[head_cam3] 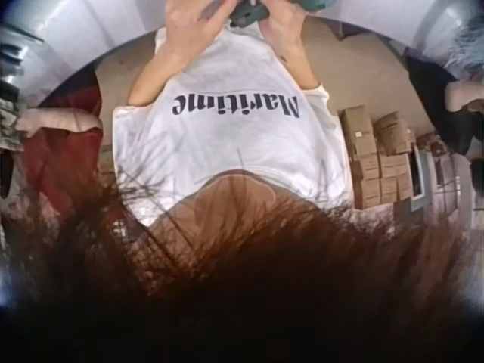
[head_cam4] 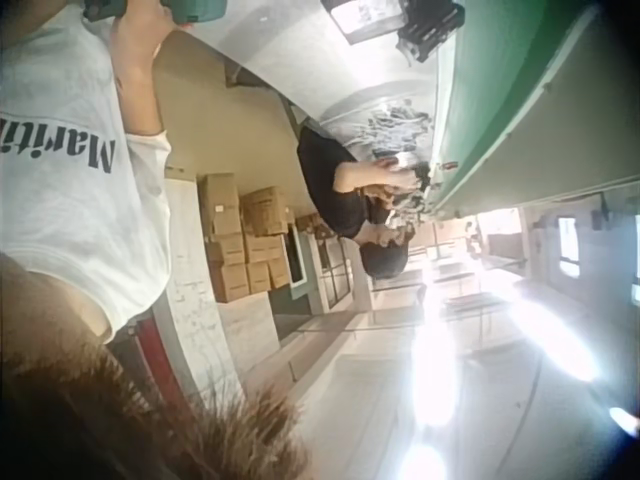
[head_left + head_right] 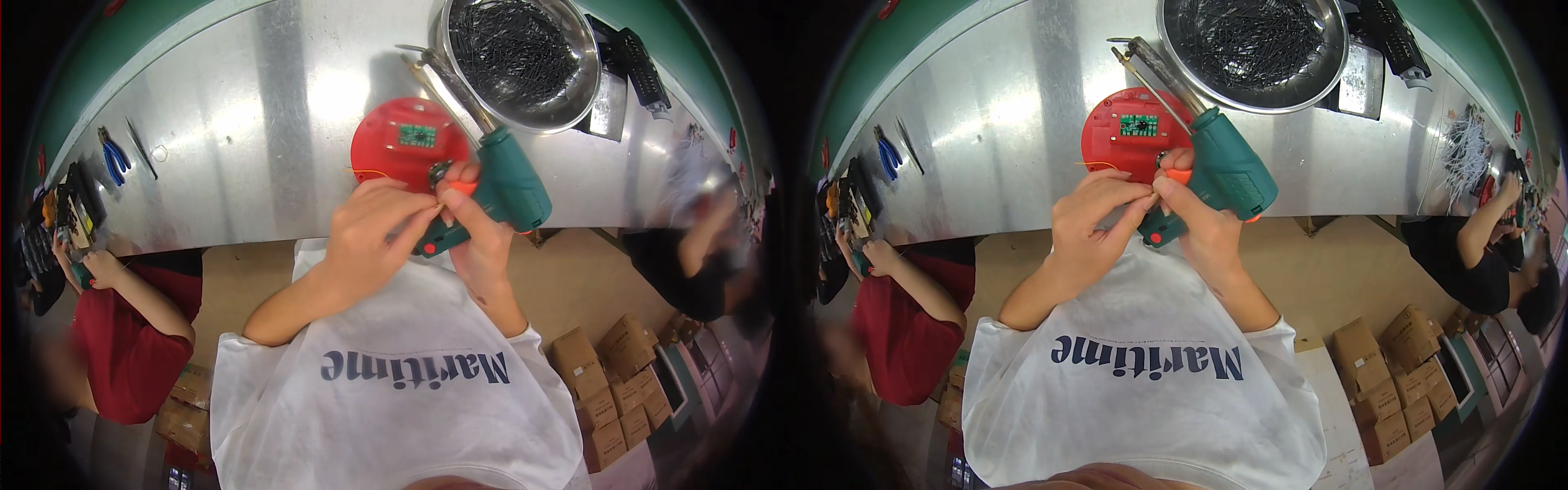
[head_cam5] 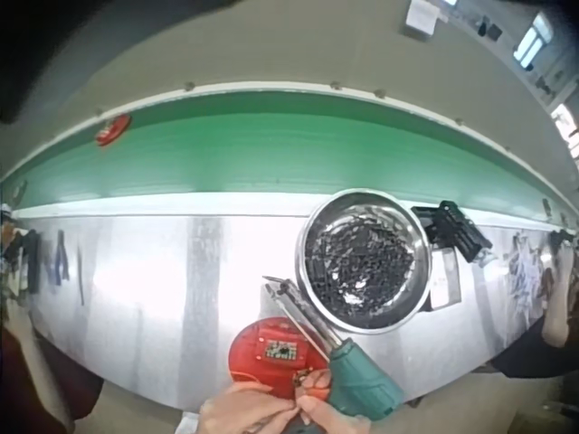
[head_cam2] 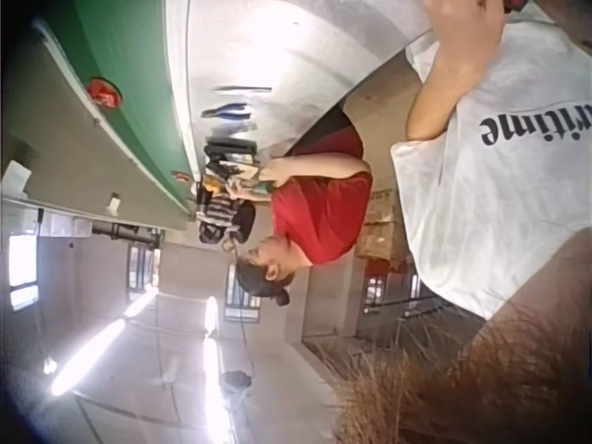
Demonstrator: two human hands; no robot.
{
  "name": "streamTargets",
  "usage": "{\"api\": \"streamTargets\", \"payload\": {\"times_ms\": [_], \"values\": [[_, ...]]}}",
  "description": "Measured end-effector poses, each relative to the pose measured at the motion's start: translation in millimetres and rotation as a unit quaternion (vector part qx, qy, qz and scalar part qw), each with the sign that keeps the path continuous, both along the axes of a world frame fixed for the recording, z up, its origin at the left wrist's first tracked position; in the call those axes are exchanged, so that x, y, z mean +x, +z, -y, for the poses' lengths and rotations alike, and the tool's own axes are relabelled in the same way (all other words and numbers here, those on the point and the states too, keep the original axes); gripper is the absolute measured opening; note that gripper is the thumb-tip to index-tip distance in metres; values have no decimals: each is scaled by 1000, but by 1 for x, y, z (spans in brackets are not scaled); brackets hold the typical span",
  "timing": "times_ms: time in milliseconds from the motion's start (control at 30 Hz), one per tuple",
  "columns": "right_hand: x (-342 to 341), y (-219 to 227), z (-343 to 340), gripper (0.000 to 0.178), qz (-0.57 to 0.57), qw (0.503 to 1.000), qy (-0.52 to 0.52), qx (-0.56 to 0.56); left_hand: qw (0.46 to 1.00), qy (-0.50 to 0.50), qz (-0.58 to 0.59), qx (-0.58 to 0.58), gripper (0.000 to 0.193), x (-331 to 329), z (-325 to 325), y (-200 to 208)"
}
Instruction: Soldering electronic components onto red circular PCBs and placing them on a conveyor belt.
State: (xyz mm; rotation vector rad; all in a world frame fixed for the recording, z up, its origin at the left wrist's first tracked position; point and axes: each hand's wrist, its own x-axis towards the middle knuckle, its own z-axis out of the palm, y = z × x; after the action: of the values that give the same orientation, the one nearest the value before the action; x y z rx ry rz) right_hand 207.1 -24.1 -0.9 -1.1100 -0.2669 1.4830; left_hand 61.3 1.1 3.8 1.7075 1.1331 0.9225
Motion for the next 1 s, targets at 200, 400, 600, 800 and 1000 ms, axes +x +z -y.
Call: {"api": "streamTargets", "payload": {"times_ms": [200, 400, 600, 800, 1000], "values": [[3, -2, 1, 23, 2, 1000, 0, 1, 999, 3, -2, 41, 16, -2, 2, -7], [41, -1, 19, 26, 117, 992, 31, 30, 988, 153, -13, 20, 13, 5, -14, -18], [82, 6, 45, 17, 212, 965, 156, -15, 991, 133, -29, -19, 7, 8, -21, -24], [83, 4, 53, 15, 319, 932, 165, -41, 990, 139, -16, -15, 6, 11, -22, -26], [82, 1, 51, 14, 356, 919, 168, -26, 990, 138, -20, -16, 6, 11, -22, -25]]}}
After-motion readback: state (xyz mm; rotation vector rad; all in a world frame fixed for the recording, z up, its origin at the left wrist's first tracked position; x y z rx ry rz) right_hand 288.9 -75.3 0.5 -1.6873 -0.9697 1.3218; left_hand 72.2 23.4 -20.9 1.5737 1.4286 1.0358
